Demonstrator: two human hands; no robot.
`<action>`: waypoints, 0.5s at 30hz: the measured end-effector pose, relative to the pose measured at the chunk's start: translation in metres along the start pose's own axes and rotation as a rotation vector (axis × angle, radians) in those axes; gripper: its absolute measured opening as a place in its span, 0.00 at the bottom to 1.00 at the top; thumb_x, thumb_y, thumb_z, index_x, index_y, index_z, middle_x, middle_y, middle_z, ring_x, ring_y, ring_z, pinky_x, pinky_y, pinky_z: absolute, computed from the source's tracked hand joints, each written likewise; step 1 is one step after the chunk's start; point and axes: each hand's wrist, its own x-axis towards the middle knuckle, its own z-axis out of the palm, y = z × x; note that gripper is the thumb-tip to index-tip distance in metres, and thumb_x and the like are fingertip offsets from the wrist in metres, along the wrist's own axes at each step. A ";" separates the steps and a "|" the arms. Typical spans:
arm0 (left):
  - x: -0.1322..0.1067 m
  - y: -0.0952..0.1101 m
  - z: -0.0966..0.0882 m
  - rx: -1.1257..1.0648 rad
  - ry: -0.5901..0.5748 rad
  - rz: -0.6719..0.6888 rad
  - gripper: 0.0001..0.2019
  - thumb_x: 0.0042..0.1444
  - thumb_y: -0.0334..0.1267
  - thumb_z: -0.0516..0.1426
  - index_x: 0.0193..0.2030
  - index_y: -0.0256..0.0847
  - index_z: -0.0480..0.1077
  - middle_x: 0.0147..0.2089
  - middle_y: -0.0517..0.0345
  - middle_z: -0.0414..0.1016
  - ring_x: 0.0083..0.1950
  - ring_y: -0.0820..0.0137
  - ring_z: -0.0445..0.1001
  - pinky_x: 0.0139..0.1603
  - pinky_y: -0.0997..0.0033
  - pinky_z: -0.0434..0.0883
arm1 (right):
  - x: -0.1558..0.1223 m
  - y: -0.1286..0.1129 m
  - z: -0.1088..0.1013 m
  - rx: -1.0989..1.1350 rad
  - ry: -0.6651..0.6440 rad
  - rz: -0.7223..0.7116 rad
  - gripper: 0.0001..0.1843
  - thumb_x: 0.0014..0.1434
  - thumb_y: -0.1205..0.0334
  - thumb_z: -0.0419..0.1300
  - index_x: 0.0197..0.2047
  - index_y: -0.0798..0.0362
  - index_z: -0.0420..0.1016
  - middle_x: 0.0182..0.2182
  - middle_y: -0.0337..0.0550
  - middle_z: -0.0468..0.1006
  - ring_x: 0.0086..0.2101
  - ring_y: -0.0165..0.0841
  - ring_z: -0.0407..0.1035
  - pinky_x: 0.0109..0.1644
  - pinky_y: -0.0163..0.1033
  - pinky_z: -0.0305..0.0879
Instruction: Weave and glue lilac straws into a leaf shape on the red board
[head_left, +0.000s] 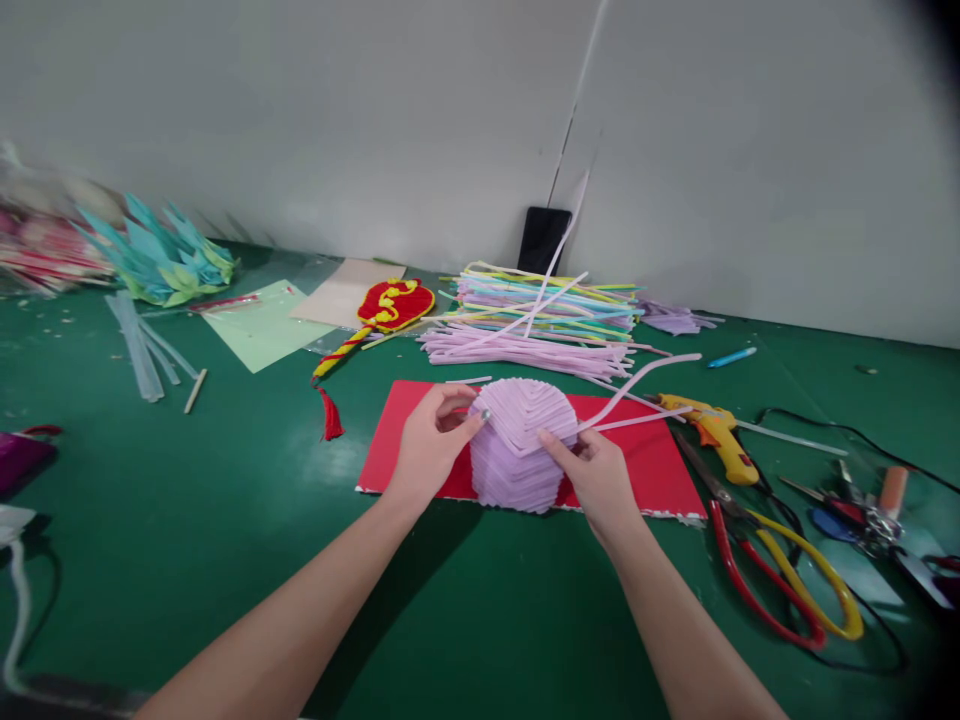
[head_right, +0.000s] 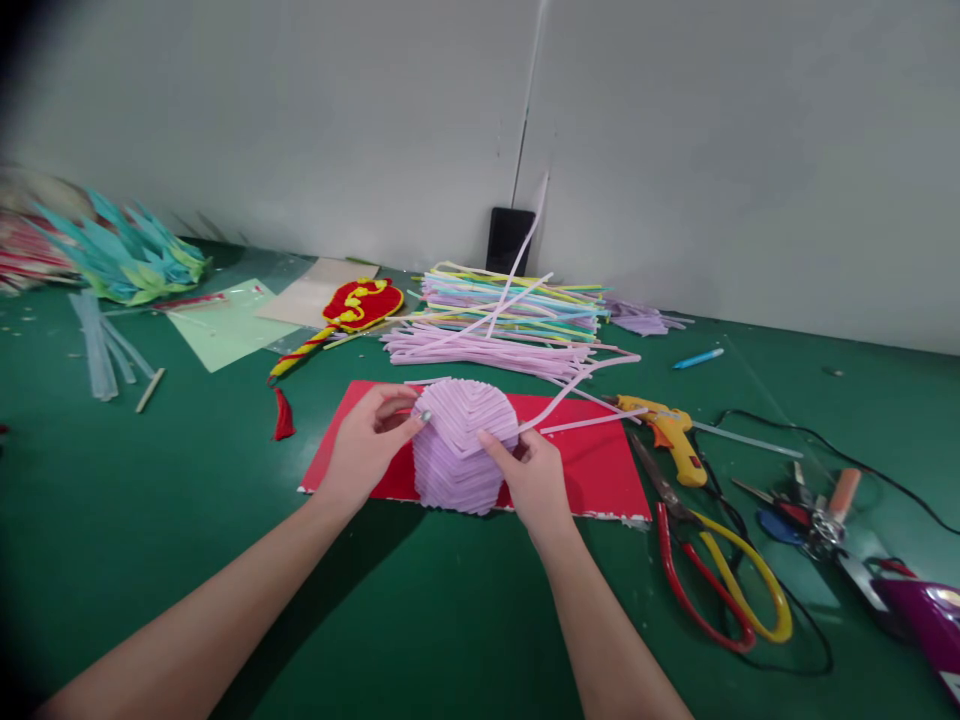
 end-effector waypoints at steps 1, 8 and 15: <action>0.000 0.001 0.000 0.006 0.008 -0.001 0.11 0.48 0.36 0.61 0.38 0.41 0.68 0.44 0.55 0.76 0.46 0.66 0.76 0.46 0.65 0.73 | 0.000 0.000 0.000 0.010 -0.002 0.003 0.18 0.48 0.48 0.66 0.37 0.53 0.78 0.35 0.44 0.81 0.38 0.40 0.74 0.43 0.45 0.71; 0.000 0.001 0.002 -0.017 0.067 -0.035 0.13 0.45 0.36 0.63 0.38 0.41 0.67 0.41 0.57 0.75 0.45 0.67 0.76 0.44 0.67 0.73 | -0.001 0.000 0.001 0.051 -0.022 0.010 0.18 0.48 0.49 0.67 0.37 0.53 0.77 0.36 0.43 0.81 0.40 0.40 0.74 0.45 0.45 0.70; -0.001 -0.002 0.001 -0.015 0.061 -0.042 0.10 0.47 0.37 0.62 0.36 0.41 0.68 0.40 0.57 0.76 0.44 0.67 0.76 0.46 0.66 0.73 | -0.001 0.001 0.002 0.060 -0.026 0.004 0.16 0.49 0.50 0.66 0.37 0.53 0.77 0.36 0.42 0.81 0.40 0.39 0.74 0.45 0.43 0.70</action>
